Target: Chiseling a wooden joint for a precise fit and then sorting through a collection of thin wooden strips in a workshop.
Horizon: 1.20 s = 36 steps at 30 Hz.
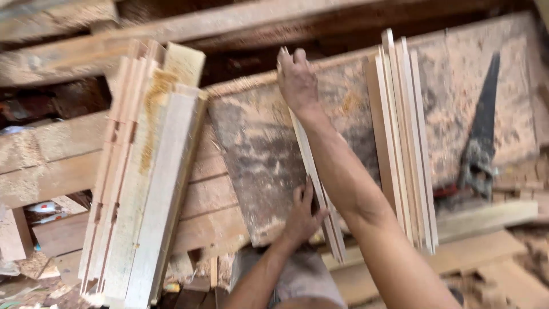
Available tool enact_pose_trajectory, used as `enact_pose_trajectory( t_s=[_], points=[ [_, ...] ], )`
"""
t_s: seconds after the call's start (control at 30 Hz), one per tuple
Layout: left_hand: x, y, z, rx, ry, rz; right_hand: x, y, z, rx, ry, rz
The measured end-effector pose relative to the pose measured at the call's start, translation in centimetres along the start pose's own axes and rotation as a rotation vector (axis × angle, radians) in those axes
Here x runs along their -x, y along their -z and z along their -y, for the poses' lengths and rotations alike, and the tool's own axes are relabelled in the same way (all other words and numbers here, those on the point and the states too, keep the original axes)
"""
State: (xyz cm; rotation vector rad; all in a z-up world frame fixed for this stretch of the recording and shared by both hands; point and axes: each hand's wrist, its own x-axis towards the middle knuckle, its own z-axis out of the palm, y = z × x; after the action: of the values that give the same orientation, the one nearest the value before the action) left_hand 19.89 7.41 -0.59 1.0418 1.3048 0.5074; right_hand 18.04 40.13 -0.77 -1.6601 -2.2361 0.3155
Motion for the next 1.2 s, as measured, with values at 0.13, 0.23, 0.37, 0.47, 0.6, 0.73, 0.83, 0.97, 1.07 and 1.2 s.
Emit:
enact_pose_trajectory(
  t_s=[0.13,0.23,0.37,0.47,0.6,0.73,0.83,0.97,1.07,1.2],
  points=[
    [0.2,-0.1,0.4,0.057,-0.096,-0.035,8.1,1.5,-1.4,0.064,0.057,0.036],
    [0.3,1.3,-0.8,0.127,-0.084,-0.001,14.9,4.2,-1.2,-0.112,-0.013,0.109],
    [0.5,4.4,-4.9,0.097,0.094,-0.176,20.7,4.4,-2.9,-0.071,0.003,0.002],
    [-1.9,6.8,-7.2,0.100,-0.008,-0.414,22.2,2.9,-3.6,0.005,-0.012,-0.071],
    [-10.6,9.7,-6.2,0.159,-0.084,-0.528,22.1,1.5,-4.5,0.040,0.009,-0.114],
    [-12.8,10.8,-7.9,0.278,-0.057,-0.463,22.8,5.1,-2.3,-0.099,-0.014,-0.047],
    [-11.3,10.0,-7.7,0.246,-0.086,-0.474,28.4,8.2,-0.8,-0.042,-0.018,-0.026],
    [-13.4,10.3,-6.8,0.298,-0.062,-0.488,40.7,14.9,0.5,-0.144,-0.150,0.180],
    [-13.2,9.9,-7.2,0.259,-0.060,-0.517,55.3,17.7,-1.2,-0.069,-0.217,0.312],
    [-11.4,8.0,-9.4,-0.135,0.022,-0.593,73.3,20.7,-3.1,0.157,-0.780,0.765]
  ],
)
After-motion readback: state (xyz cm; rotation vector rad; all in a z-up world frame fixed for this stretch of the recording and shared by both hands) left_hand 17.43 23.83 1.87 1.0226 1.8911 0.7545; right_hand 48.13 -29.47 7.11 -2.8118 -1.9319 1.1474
